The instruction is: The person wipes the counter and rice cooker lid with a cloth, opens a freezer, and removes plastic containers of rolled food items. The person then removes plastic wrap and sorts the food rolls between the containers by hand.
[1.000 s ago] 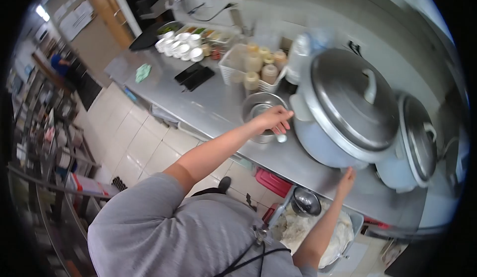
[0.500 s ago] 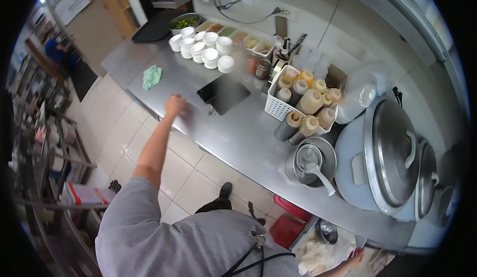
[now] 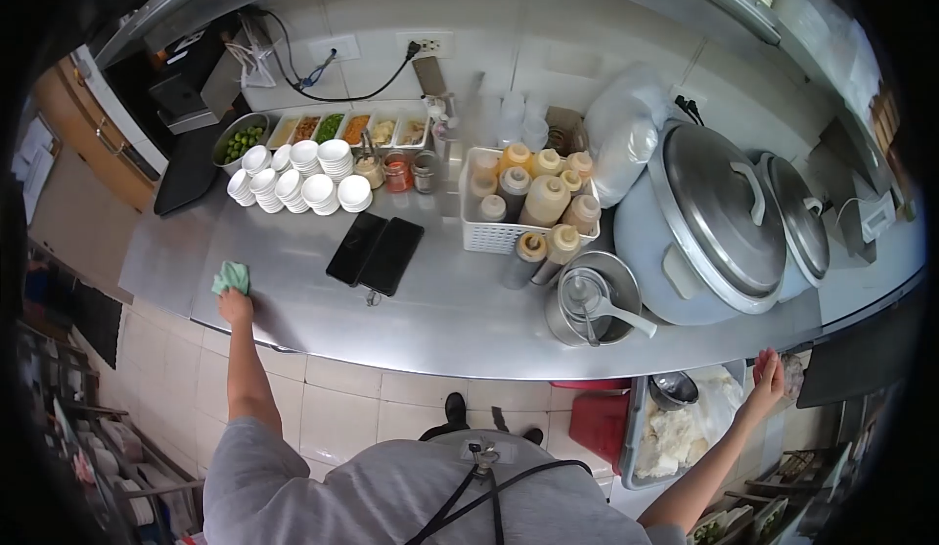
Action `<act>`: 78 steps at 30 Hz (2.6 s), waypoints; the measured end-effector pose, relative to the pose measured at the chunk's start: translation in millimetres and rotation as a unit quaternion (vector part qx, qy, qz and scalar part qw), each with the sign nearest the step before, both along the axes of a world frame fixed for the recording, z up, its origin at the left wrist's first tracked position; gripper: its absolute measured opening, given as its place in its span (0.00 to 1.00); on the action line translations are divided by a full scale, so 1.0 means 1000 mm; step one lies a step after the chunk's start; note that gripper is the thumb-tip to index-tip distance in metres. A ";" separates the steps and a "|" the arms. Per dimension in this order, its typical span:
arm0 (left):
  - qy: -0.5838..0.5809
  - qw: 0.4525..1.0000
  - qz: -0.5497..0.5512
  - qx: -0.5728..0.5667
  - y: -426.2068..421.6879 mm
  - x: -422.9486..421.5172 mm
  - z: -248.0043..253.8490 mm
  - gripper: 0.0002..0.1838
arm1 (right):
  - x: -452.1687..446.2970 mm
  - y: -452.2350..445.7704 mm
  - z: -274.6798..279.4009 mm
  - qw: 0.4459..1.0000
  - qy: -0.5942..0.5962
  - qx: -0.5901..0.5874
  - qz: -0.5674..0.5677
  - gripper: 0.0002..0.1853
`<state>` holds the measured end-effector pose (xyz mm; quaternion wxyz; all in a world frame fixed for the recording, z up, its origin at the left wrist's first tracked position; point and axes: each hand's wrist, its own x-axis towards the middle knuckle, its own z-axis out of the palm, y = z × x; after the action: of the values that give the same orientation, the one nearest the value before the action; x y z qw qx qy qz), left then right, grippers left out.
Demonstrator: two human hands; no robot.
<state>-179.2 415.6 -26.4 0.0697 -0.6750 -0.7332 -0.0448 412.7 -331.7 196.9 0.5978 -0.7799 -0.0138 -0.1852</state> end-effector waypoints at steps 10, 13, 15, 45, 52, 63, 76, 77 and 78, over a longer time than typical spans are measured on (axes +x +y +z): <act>-0.633 0.728 -0.262 -0.009 -0.075 0.134 0.214 0.17 | -0.148 0.246 0.056 0.855 0.153 0.084 0.488 0.24; -0.609 0.690 -0.390 -0.023 -0.209 0.234 0.255 0.14 | -0.184 0.296 0.035 0.725 0.268 0.208 0.599 0.36; -0.490 0.571 -0.620 -0.223 -0.273 0.267 0.279 0.19 | -0.197 0.308 0.024 0.645 0.285 0.418 0.573 0.33; -0.306 0.607 -0.732 -0.039 -0.407 0.646 0.238 0.48 | 0.148 0.065 0.014 0.867 -0.234 -0.418 0.135 0.19; -0.333 0.610 -0.716 -0.064 -0.413 0.650 0.251 0.47 | 0.291 0.116 0.057 0.785 -0.144 -0.519 0.305 0.21; -0.338 0.630 -0.696 -0.060 -0.418 0.650 0.254 0.46 | 0.396 0.088 0.048 0.859 0.054 -0.471 0.192 0.33; -0.382 0.616 -0.689 -0.036 -0.415 0.653 0.230 0.48 | 0.117 0.088 0.044 0.727 -0.340 -0.471 0.366 0.22; -0.387 0.604 -0.696 -0.040 -0.412 0.657 0.222 0.49 | 0.110 0.104 0.048 0.691 -0.366 -0.442 0.441 0.22; -0.393 0.596 -0.699 -0.041 -0.409 0.654 0.220 0.51 | 0.115 0.118 0.048 0.680 -0.375 -0.435 0.455 0.22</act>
<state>475.0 6.1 193.5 -0.3060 -0.9000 0.0062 -0.3105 528.0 -213.2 245.4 0.1461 -0.7149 -0.6691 -0.1408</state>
